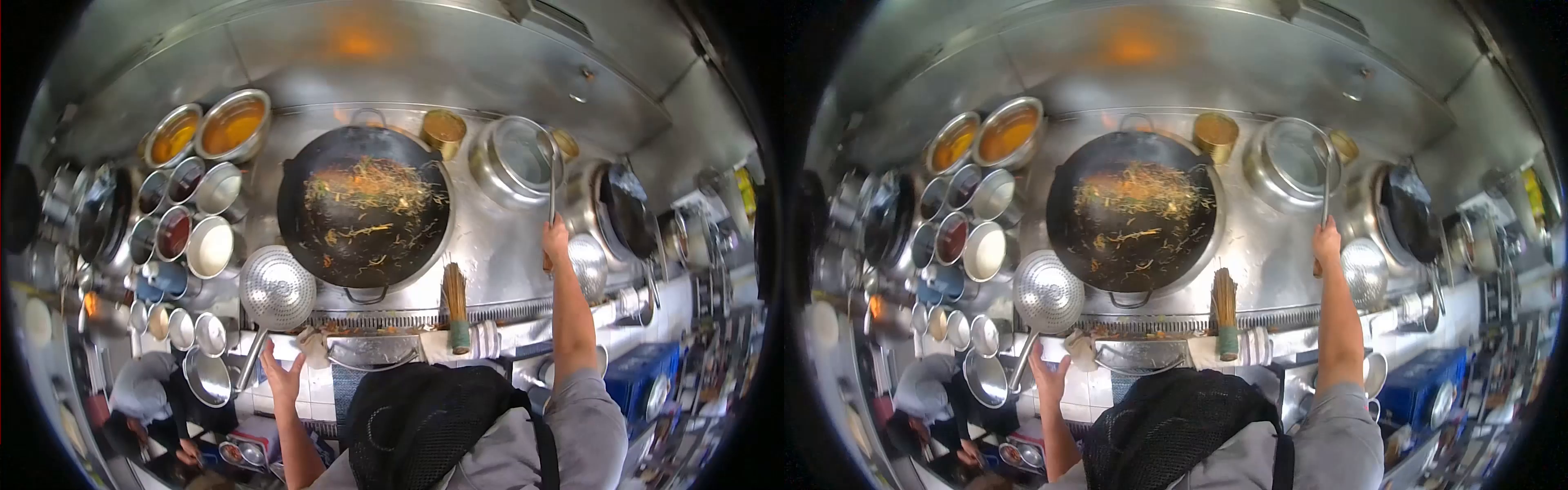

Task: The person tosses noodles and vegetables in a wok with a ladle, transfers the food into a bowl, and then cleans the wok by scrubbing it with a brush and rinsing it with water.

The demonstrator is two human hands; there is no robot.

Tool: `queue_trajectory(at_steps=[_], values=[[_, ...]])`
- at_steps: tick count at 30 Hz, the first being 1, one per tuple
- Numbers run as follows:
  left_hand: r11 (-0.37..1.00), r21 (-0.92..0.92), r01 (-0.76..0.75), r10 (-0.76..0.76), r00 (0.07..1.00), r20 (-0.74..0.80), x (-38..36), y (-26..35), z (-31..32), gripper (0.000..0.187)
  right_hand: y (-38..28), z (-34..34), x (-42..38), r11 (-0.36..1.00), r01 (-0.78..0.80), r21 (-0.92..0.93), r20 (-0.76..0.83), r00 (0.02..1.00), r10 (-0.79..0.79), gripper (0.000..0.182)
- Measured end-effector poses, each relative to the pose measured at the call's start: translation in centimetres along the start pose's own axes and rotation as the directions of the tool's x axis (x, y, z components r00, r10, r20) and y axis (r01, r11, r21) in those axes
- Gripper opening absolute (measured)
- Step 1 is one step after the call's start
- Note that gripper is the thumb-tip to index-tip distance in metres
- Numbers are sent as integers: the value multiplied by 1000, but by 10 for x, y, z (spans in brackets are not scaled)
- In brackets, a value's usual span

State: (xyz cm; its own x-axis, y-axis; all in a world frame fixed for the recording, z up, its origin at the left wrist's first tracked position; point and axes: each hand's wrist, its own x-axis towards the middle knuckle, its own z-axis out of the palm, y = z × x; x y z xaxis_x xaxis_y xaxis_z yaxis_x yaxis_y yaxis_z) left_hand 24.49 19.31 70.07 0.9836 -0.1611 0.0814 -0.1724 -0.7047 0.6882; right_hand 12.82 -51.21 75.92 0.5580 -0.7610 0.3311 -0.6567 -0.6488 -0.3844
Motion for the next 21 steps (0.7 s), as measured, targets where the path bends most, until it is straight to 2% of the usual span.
queue_trajectory(at_steps=[1, 2, 3, 4, 5, 6, 7, 9, 11, 13, 15, 16, 17, 18, 19, 21], values=[[999, -20, -40, 39, 997, -63, 0, 5, -2, 83, -25, -14, 1, 963, -230, 139, 133, 968, 212, 35], [999, -10, -31, 30, 998, -64, 2, 15, -5, 80, -41, -24, 1, 858, -461, 227, 293, 872, 391, 26], [1000, -2, -22, 22, 998, -60, 7, 25, -6, 77, -22, -11, 7, 863, -450, 231, 307, 875, 374, 26], [999, -40, 21, -23, 999, -44, 12, 45, -7, 72, 5, 5, 14, 600, -602, 527, 470, 794, 384, 18], [998, -60, 13, -15, 999, -37, 22, 72, -10, 67, 23, 14, 20, 220, -694, 685, 623, 716, 316, 17], [996, -36, -85, 83, 995, -63, 32, 86, -5, 59, 7, -7, 14, -79, -726, 683, 711, 637, 297, 22], [990, -41, -132, 130, 990, -50, 44, 102, -2, 55, 9, -16, 7, -67, -731, 680, 716, 641, 277, 22], [971, -94, -221, 219, 975, -39, 69, 139, 9, 49, 18, -34, -11, -243, -693, 679, 729, 675, 115, 24], [935, -222, -278, 278, 960, -34, 94, 175, 28, 45, 17, -65, -37, -332, -702, 630, 742, 670, -10, 17], [912, -327, -248, 270, 963, 22, 121, 202, 57, 41, -2, -104, -54, -351, -716, 603, 763, 647, -8, 12], [855, -380, -354, 384, 923, 4, 150, 218, 100, 38, -13, -135, -70, -379, -723, 577, 782, 624, 0, 13], [860, -426, -280, 337, 939, 63, 160, 236, 117, 37, -14, -147, -77, -363, -739, 568, 776, 628, -63, 16], [832, -483, -274, 342, 938, 57, 173, 244, 143, 36, -19, -159, -83, -345, -753, 560, 768, 628, -124, 22], [871, -428, -239, 326, 935, 142, 184, 256, 161, 36, -30, -173, -90, -304, -758, 576, 779, 623, -77, 22], [860, -451, -238, 324, 938, 123, 193, 264, 187, 35, -40, -185, -95, -303, -763, 571, 782, 618, -81, 22], [815, -576, 54, 174, 926, 334, 208, 288, 229, 39, -61, -205, -103, -138, -796, 589, 793, 603, -88, 23]])
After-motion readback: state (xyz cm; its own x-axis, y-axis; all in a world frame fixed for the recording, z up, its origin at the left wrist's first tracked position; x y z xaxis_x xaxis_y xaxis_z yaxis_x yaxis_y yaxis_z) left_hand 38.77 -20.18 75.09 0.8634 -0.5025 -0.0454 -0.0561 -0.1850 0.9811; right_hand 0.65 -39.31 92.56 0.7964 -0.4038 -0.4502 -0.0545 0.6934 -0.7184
